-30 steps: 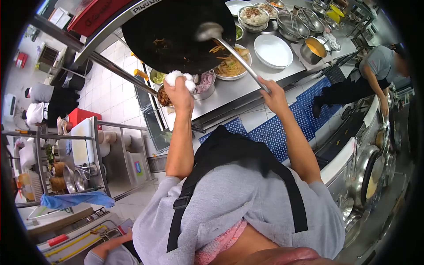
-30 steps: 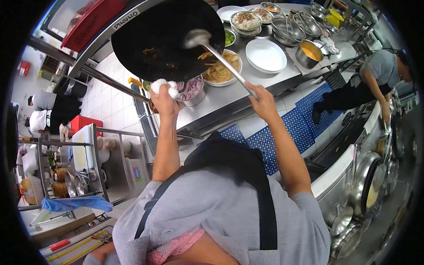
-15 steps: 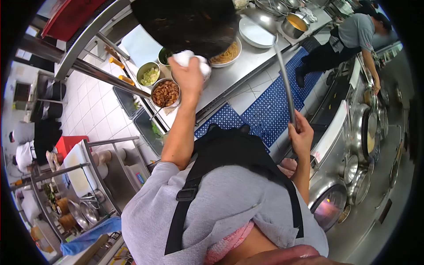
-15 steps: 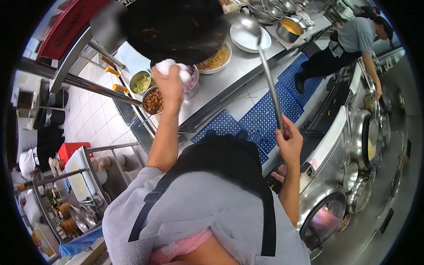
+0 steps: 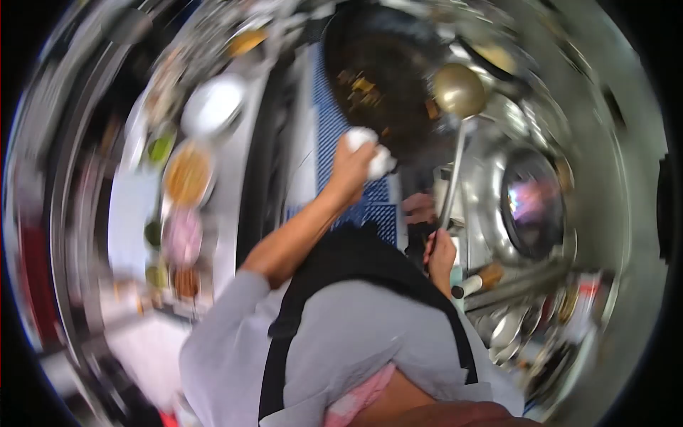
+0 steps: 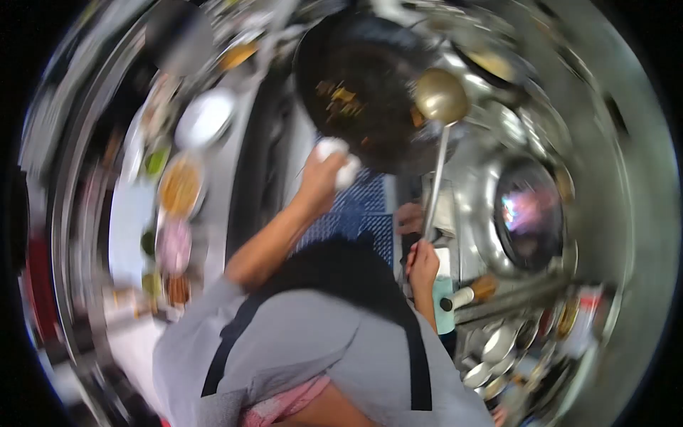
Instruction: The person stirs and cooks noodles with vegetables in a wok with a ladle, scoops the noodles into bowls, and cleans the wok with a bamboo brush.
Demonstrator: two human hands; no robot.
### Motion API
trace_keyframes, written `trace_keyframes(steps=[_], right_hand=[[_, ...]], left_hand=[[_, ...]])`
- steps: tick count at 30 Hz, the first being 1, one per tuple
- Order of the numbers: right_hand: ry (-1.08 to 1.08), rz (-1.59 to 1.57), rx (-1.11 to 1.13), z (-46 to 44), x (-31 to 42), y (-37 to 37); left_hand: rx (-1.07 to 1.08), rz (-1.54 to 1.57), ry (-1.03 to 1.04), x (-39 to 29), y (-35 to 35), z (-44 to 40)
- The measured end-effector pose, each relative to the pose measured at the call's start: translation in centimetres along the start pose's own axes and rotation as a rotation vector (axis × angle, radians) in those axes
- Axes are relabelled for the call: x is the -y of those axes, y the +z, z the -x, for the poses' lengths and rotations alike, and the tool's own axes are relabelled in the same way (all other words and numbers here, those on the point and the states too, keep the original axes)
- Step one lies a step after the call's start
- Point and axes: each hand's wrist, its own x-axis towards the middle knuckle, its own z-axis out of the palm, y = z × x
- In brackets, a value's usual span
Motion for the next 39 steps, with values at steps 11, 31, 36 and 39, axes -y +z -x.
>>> trace_keyframes(steps=[11,31,36,39], right_hand=[[-0.075,0.169,-0.603,-8.9,8.3,-23.3],[-0.093,0.585,-0.91,-44.7,9.2,-46.4],[-0.059,0.152,-0.695,-46.1,12.0,-40.6],[-0.02,-0.207,-0.566,-49.0,11.5,-38.5]], left_hand=[[0.489,-0.381,-0.639,20.9,21.9,-5.1],[0.798,-0.441,-0.904,36.1,32.5,-11.4],[0.859,-0.66,-0.691,33.1,31.8,-11.9],[0.815,-0.895,-0.168,29.8,28.3,-15.5]])
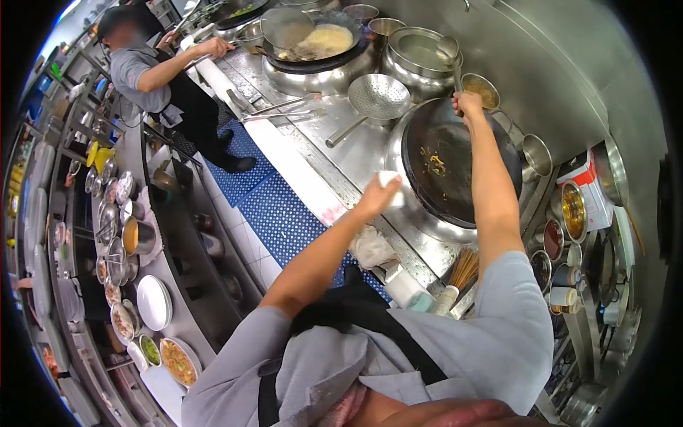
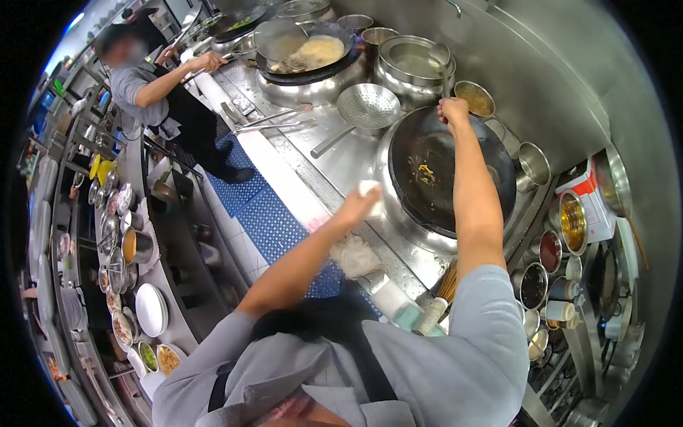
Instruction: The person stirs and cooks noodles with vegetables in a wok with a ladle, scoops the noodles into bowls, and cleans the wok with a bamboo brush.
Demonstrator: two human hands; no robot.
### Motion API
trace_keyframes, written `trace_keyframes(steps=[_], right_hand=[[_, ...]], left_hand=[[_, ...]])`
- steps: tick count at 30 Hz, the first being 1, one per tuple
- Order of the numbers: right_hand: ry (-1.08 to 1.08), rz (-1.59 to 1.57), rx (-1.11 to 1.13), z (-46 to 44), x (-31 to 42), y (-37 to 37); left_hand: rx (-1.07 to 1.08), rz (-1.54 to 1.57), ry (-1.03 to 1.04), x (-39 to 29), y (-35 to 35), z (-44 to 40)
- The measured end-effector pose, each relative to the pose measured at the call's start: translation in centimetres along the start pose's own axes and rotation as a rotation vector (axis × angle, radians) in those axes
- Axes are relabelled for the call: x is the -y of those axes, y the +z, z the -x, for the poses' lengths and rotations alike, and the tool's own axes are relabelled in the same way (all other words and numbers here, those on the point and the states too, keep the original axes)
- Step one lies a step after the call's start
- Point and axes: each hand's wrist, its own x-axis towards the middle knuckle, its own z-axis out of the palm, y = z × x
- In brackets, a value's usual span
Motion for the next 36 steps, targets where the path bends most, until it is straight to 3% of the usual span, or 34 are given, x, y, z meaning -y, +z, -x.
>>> trace_keyframes(steps=[2,4,7,10,12,17,20,21,23,25,27,30,36], right_hand=[[0.184,-0.379,0.092,0.7,0.1,1.5],[0.228,-0.666,0.213,1.0,-0.7,0.7],[0.216,-0.94,0.298,4.3,-1.1,-1.0],[0.143,-0.906,0.31,10.0,-0.1,-4.4],[0.177,-0.877,0.286,15.9,1.8,-6.7],[0.237,-0.437,0.063,28.3,2.5,-10.5],[0.261,-0.094,0.031,32.5,1.2,-12.8],[0.241,0.047,0.042,33.5,1.0,-13.5],[0.088,0.246,0.012,32.2,0.1,-13.9],[-0.182,0.351,-0.076,29.8,-2.1,-14.0],[-0.187,0.321,-0.086,24.4,-1.3,-12.2],[-0.212,0.311,-0.044,16.2,2.0,-6.4],[-0.059,0.352,0.032,2.7,1.3,1.9]], left_hand=[[-0.18,-0.051,0.007,-0.3,-4.4,1.4],[-0.307,-0.168,0.031,1.4,-8.0,1.9],[-0.282,-0.574,-0.137,9.0,-11.4,-0.8],[-0.182,-0.803,-0.28,15.3,-12.7,-1.0],[-0.213,-0.785,-0.357,11.6,-12.1,0.7],[-0.235,-0.778,-0.345,11.2,-11.7,0.5],[-0.448,-0.942,-0.148,10.0,-10.8,1.6],[-0.487,-0.882,0.013,6.5,-10.9,3.4],[-0.113,-0.094,0.31,-1.1,-12.7,7.1],[0.198,0.128,0.366,-11.6,-14.0,13.4],[0.255,-0.087,0.725,-20.7,-14.9,18.4],[0.221,-0.403,1.155,-28.1,-15.3,22.9],[0.232,-0.79,1.394,-32.2,-14.4,25.9]])
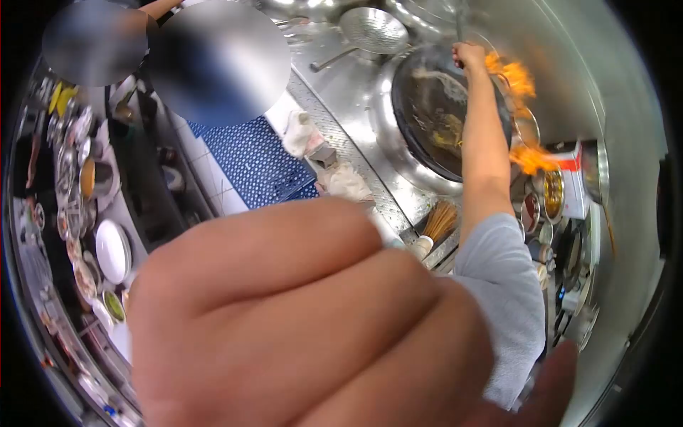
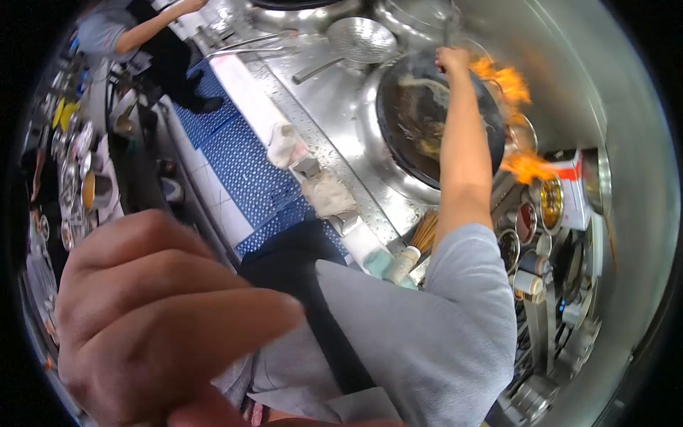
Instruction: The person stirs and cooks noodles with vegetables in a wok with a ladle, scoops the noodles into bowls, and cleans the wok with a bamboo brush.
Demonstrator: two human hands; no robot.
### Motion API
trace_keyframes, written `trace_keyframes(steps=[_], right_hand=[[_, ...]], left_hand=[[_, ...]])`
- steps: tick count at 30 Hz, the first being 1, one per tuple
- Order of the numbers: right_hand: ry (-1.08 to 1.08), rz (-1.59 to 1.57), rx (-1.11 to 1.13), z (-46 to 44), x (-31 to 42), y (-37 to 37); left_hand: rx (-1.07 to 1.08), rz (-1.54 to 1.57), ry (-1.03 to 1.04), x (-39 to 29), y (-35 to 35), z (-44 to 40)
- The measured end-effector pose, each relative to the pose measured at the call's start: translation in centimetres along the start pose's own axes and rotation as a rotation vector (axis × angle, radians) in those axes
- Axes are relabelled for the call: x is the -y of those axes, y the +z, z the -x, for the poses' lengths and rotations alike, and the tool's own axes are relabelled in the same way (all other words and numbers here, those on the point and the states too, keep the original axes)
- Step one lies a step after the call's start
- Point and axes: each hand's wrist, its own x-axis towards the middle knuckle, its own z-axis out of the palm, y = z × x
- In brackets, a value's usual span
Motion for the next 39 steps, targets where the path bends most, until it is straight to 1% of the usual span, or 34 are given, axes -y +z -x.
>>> trace_keyframes(steps=[2,3,4,5,6,7,8,10,11,12,13,14,15,16,17,18,20,21,22,23,24,25,26,27,28,29,31,32,33,34,35,36,38,39], right_hand=[[0.153,-0.318,0.16,-3.4,-0.7,0.5],[0.205,-0.623,0.383,-6.1,-2.6,-1.5],[0.28,-0.932,0.608,-8.2,-4.3,-0.9],[0.345,-1.027,0.558,-5.5,-3.7,0.5],[0.373,-1.123,0.471,-3.6,-2.1,-0.8],[0.144,-1.109,0.399,-3.3,-3.6,-0.6],[0.179,-1.214,0.443,-0.5,-2.7,-0.8],[0.135,-1.197,0.34,5.6,-0.2,-2.1],[0.105,-1.164,0.237,7.3,0.4,-4.5],[0.1,-1.124,0.165,9.5,0.7,-5.3],[0.104,-1.084,0.125,11.9,1.2,-4.5],[0.068,-1.007,0.126,14.7,1.5,-5.1],[0.089,-1.157,0.285,15.8,-0.1,-6.3],[0.217,-1.259,0.57,16.8,-1.9,-7.4],[0.176,-1.108,0.619,19.0,-3.9,-6.6],[0.129,-0.958,0.665,21.0,-6.0,-5.6],[0.217,-0.984,0.291,27.5,-5.1,-6.4],[0.082,-0.918,0.217,30.2,-7.6,-6.3],[0.206,-0.864,0.092,30.8,-10.1,-6.8],[0.249,-0.851,0.07,32.2,-11.0,-5.9],[0.249,-0.798,0.073,32.3,-13.9,-6.4],[0.212,-0.933,0.372,31.0,-18.6,-8.2],[0.21,-0.846,0.245,32.8,-18.5,-7.3],[0.264,-0.769,0.059,35.3,-17.0,-5.7],[0.296,-0.687,0.007,36.1,-17.0,-4.9],[0.351,-0.346,-0.189,37.9,-14.1,-3.0],[-0.271,0.785,-0.187,37.0,-11.0,-3.6],[-0.401,0.893,-0.354,34.8,-9.7,-2.9],[-0.534,0.799,-0.354,32.3,-7.7,-0.8],[-0.663,0.697,-0.352,30.1,-5.6,1.9],[-0.605,0.569,-0.133,29.4,-2.0,6.3],[-0.545,0.447,0.095,28.8,1.6,11.6],[-0.65,0.228,0.438,26.8,4.9,23.5],[-0.686,0.286,0.581,28.2,7.5,29.6]], left_hand=[[0.029,-0.056,0.005,-1.0,-0.6,0.5],[0.039,-0.075,-0.007,-1.7,-0.7,1.0],[0.051,-0.094,-0.01,-2.3,-1.0,1.4],[0.068,-0.105,-0.023,-2.7,-1.3,1.7],[0.068,-0.115,-0.016,-3.0,-1.5,2.0],[0.063,-0.123,-0.003,-3.2,-1.8,2.3],[0.06,-0.129,0.01,-3.5,-2.2,2.7],[0.056,-0.133,0.057,-4.0,-3.1,3.4],[0.053,-0.129,0.068,-4.1,-3.6,3.8],[0.052,-0.136,0.061,-4.5,-4.1,4.6],[0.047,-0.16,0.053,-5.2,-4.8,5.6],[0.039,-0.173,0.023,-5.9,-5.4,6.9],[0.033,-0.205,0.014,-6.6,-6.2,7.9],[0.025,-0.226,-0.019,-7.6,-7.1,9.3],[0.022,-0.23,-0.083,-8.1,-7.5,10.9],[-0.005,-0.253,-0.106,-8.5,-8.3,12.2],[-0.137,-0.305,-0.135,-10.1,-10.6,15.5],[-0.216,-0.304,-0.183,-10.7,-11.3,17.5],[-0.28,-0.313,-0.272,-11.4,-12.0,20.0],[-0.329,-0.33,-0.384,-12.1,-13.0,22.6],[-0.414,-0.304,-0.523,-12.7,-12.7,25.1],[-0.487,-0.261,-0.656,-13.2,-12.0,27.5],[-0.571,-0.196,-0.787,-13.7,-11.2,30.1],[-0.636,-0.093,-0.919,-14.5,-9.7,32.7],[-0.708,0.036,-1.024,-15.4,-8.3,34.8],[-0.721,0.183,-1.143,-16.7,-7.7,36.4],[-0.747,0.253,-1.303,-18.6,-6.0,40.2],[-0.768,0.292,-1.384,-19.5,-5.1,41.6],[-0.757,0.29,-1.469,-20.3,-4.6,42.5],[-0.748,0.291,-1.553,-20.7,-4.1,43.1],[-0.741,0.293,-1.635,-20.9,-3.6,43.6],[-0.702,0.208,-1.592,-20.8,-3.2,44.3],[-0.649,0.033,-1.558,-20.8,-2.3,45.2],[-0.673,-0.025,-1.568,-21.0,-1.9,45.0]])
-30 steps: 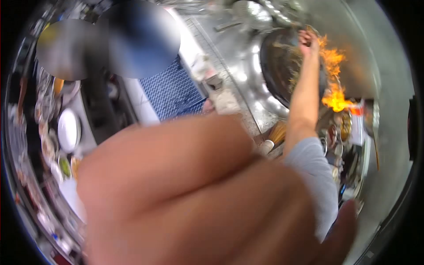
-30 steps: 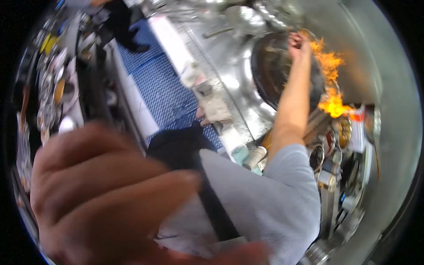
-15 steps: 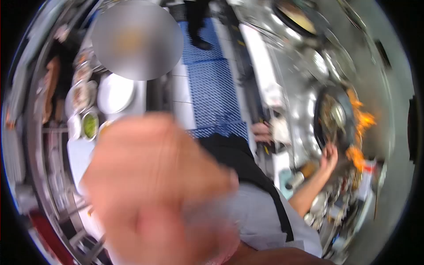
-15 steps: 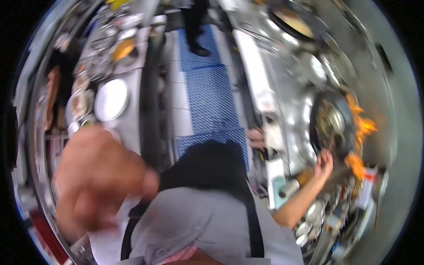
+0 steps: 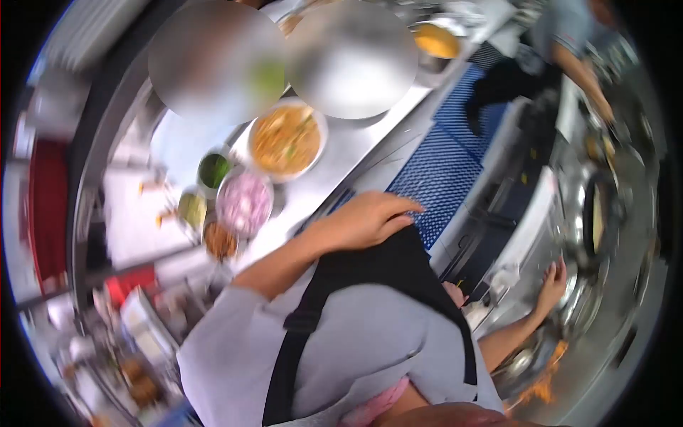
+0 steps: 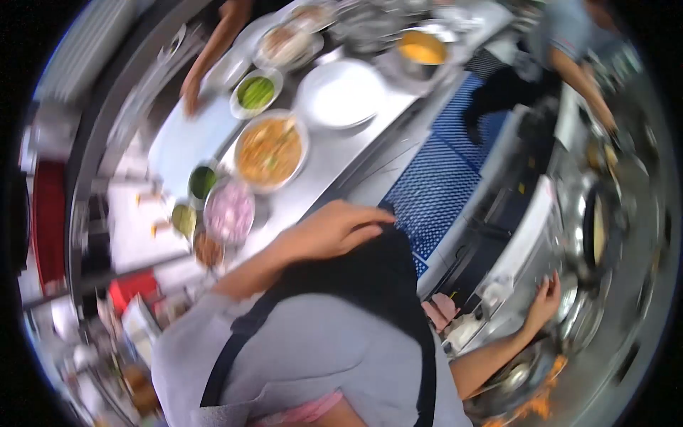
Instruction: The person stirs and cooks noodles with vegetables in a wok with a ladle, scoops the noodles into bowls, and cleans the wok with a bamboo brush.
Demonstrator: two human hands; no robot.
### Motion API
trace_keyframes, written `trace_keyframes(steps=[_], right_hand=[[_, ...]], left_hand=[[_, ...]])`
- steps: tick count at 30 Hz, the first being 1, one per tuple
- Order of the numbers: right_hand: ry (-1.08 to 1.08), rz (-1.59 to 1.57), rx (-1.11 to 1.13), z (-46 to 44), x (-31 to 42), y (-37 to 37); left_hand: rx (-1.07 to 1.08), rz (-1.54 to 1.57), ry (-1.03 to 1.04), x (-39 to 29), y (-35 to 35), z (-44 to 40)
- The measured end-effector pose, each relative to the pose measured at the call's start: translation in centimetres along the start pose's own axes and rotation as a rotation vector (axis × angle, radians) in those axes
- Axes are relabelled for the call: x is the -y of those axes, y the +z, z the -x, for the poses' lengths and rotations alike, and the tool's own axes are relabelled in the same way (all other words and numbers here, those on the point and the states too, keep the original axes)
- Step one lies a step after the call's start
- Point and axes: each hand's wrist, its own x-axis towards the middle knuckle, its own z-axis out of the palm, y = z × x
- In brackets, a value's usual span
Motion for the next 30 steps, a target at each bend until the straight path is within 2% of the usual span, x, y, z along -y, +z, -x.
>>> trace_keyframes(steps=[3,5,6,9,11,12,13,15,17,18,21,24,26,30], right_hand=[[-0.096,-0.037,0.501,-4.6,10.2,14.6],[-0.196,-0.037,0.813,-4.6,14.0,23.0],[-0.225,-0.029,0.94,-4.1,15.1,26.7],[-0.36,0.025,1.262,-1.8,15.9,35.9],[-0.358,0.018,1.455,0.6,16.9,38.7],[-0.386,0.022,1.507,1.4,16.7,39.5],[-0.414,0.025,1.556,2.0,16.3,40.3],[-0.488,0.045,1.608,2.3,15.8,41.4],[-0.575,0.083,1.62,2.2,15.7,41.7],[-0.497,0.125,1.649,1.8,16.3,41.5],[-0.585,0.114,1.631,-0.3,16.2,42.3],[-0.591,0.166,1.599,-2.4,18.0,42.9],[-0.615,0.204,1.536,-3.5,19.6,42.7],[-0.528,0.042,1.476,-4.7,19.4,44.1]], left_hand=[[-0.148,-0.025,-0.079,1.1,-0.4,2.2],[-0.263,0.008,-0.135,1.5,-0.3,2.7],[-0.239,0.037,-0.336,0.6,-1.2,3.5],[-0.448,0.051,-0.595,4.5,1.3,6.9],[-0.43,-0.119,-0.798,8.6,4.1,10.5],[-0.332,-0.159,-0.949,10.3,5.6,12.5],[-0.228,-0.197,-1.095,12.1,7.5,14.7],[-0.062,-0.2,-1.247,18.4,14.0,20.9],[-0.107,-0.136,-1.164,19.1,16.4,22.6],[-0.13,-0.102,-1.122,19.0,17.1,22.9],[-0.214,-0.054,-1.214,17.2,17.5,21.7],[-0.132,-0.078,-1.269,16.9,17.0,20.6],[-0.129,-0.055,-1.267,18.2,17.6,20.8],[-0.126,-0.083,-1.275,21.2,18.1,21.4]])
